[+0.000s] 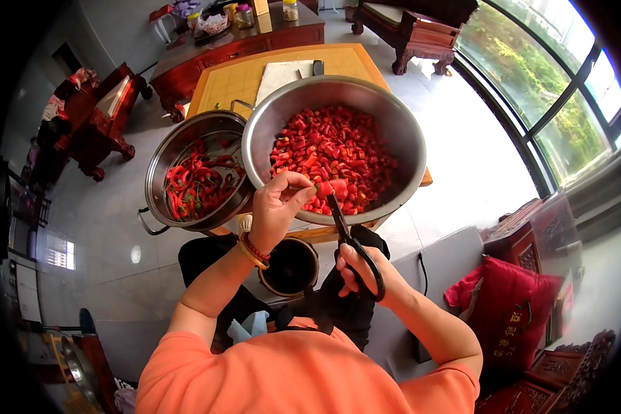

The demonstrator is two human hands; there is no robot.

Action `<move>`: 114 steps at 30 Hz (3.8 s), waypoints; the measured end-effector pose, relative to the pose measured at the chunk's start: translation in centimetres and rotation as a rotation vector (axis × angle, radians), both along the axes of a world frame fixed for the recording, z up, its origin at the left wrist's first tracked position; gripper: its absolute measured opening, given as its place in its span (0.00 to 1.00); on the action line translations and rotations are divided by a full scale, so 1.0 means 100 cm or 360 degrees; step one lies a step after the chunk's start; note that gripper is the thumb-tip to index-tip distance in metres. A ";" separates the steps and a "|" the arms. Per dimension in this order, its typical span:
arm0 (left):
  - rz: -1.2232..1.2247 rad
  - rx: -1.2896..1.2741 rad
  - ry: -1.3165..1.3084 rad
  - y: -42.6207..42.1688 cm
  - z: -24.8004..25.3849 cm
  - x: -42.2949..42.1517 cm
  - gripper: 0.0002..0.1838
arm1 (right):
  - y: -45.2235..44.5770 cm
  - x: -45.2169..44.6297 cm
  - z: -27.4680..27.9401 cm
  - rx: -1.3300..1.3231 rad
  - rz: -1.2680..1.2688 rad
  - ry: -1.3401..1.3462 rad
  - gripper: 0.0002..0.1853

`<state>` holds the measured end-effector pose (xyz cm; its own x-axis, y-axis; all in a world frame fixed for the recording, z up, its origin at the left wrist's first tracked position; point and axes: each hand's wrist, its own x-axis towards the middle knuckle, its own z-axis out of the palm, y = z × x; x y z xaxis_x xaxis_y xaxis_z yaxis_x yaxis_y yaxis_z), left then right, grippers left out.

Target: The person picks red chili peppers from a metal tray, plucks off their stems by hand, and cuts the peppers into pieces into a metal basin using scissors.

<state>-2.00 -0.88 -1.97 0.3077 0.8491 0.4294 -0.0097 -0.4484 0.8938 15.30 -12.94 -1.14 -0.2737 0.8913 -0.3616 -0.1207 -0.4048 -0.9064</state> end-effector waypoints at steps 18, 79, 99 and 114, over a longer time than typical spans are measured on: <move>0.0342 0.0500 0.0182 -0.009 0.002 0.001 0.05 | -0.003 -0.006 -0.003 -0.0101 0.0125 0.0042 0.21; 0.0091 0.0380 0.0991 0.004 -0.005 -0.149 0.04 | 0.008 0.013 -0.016 0.0009 -0.0292 0.0126 0.29; 0.0782 -0.0338 0.2489 0.176 -0.019 -0.193 0.20 | 0.003 0.023 -0.009 0.0060 -0.0381 0.0153 0.26; 0.0514 -0.0234 0.2225 0.147 0.001 -0.235 0.07 | 0.002 0.020 -0.015 0.0064 -0.0363 0.0202 0.27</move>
<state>-25.49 13.78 -1.91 0.1847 0.9707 -0.1534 0.9783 -0.1667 0.1234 17.31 -12.71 -2.67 -0.1047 0.9481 -0.3003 -0.3183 -0.3180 -0.8931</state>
